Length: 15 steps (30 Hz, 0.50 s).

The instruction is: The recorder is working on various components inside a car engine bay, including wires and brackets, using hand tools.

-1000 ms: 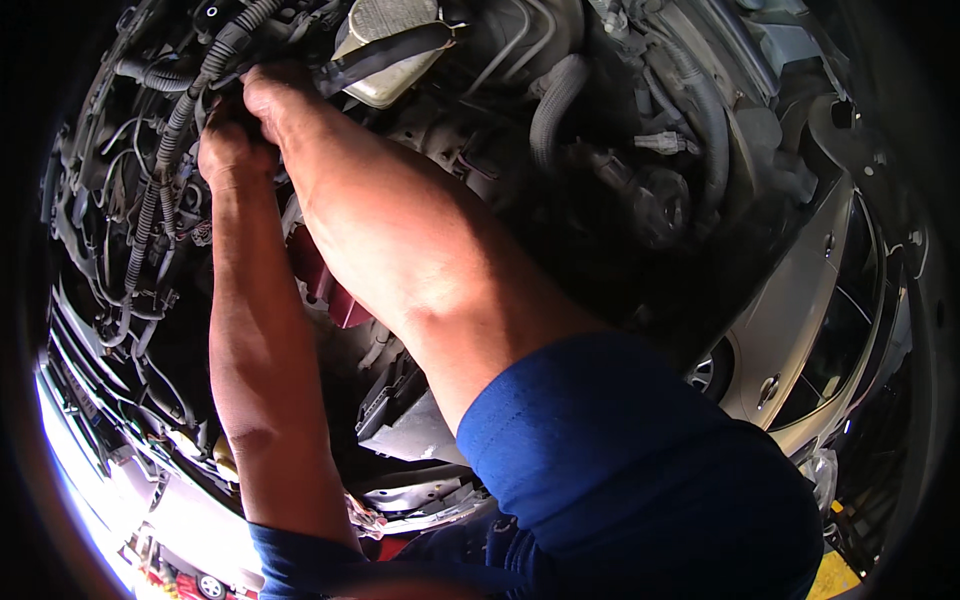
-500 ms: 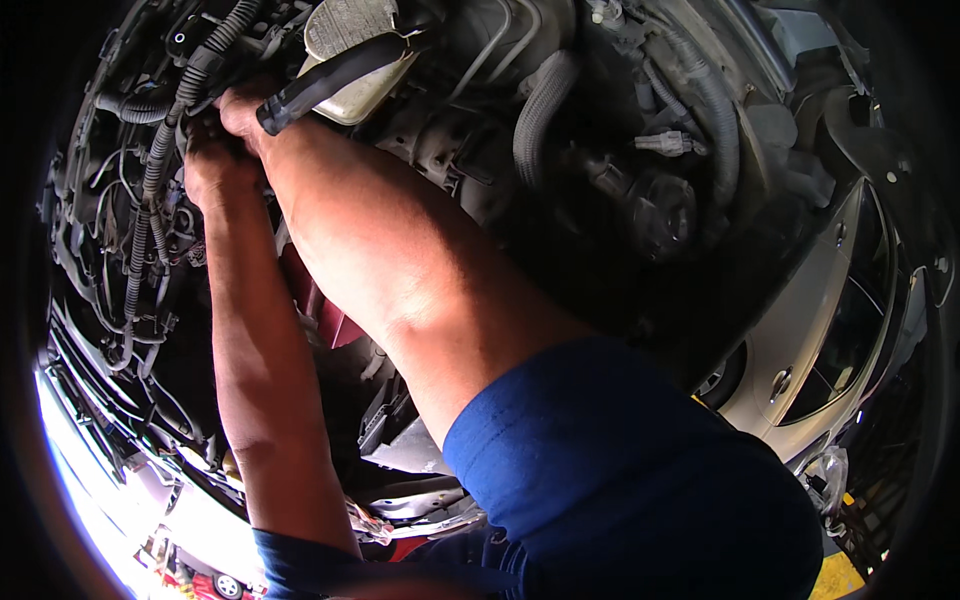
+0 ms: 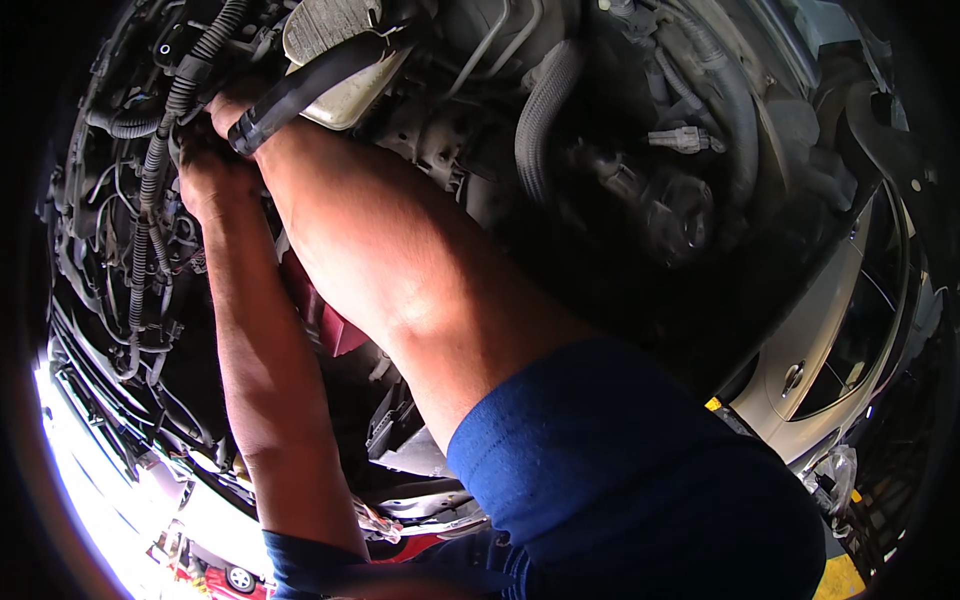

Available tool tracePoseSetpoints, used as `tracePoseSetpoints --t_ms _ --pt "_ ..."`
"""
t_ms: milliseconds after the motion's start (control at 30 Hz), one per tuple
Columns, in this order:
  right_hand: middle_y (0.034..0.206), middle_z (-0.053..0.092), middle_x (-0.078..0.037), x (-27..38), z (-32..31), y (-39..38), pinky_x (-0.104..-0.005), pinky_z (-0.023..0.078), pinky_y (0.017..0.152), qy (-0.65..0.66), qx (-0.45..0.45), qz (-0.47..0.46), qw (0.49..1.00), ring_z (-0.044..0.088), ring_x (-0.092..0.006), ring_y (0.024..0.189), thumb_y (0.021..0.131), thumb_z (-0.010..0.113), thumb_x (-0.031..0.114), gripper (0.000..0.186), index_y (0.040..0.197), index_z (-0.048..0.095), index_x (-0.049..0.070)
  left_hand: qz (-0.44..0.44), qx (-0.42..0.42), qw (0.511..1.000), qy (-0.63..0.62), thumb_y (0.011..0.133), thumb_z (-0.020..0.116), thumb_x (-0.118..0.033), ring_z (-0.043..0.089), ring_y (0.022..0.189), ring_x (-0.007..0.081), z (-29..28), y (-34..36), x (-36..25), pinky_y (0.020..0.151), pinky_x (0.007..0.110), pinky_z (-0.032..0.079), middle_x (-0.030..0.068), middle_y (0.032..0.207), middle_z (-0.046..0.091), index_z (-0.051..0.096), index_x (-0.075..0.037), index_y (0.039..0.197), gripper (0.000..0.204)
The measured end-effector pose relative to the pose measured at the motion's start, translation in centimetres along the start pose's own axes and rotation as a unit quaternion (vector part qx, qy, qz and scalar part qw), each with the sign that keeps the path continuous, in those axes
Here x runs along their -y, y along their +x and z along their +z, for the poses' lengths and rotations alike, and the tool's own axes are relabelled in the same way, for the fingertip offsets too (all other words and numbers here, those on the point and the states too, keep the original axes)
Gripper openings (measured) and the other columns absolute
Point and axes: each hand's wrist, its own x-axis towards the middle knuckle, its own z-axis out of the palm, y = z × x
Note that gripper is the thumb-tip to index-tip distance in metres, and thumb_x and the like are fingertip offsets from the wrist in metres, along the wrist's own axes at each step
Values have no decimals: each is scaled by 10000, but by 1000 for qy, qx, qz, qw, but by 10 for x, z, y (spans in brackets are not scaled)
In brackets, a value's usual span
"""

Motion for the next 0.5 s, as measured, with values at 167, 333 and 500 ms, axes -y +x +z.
tracePoseSetpoints --t_ms 167,333,500 --pt "1128 694 -141 -16 4 14 -409 542 823 -3 15 -61 998 656 -237 955 965 615 273 369 1214 631 1 -7 -4 999 45 1020 421 -229 655 1042 299 5 -4 -3 900 414 541 154 1182 666 619 3 1188 348" --pt "1198 671 -146 -19 1 11 -406 531 860 11 -12 -19 1000 641 -233 1013 961 619 333 445 1252 613 -4 -19 34 998 56 1050 394 -275 639 1059 276 2 1 -4 920 370 528 132 1171 671 624 -13 1204 382" --pt "1255 645 -163 -3 1 -8 -391 517 910 62 -82 41 994 628 -242 1067 925 663 413 573 1304 586 -11 -47 50 994 86 1014 417 -229 618 1132 256 -2 14 -3 992 345 488 130 1271 640 599 -24 1278 381"
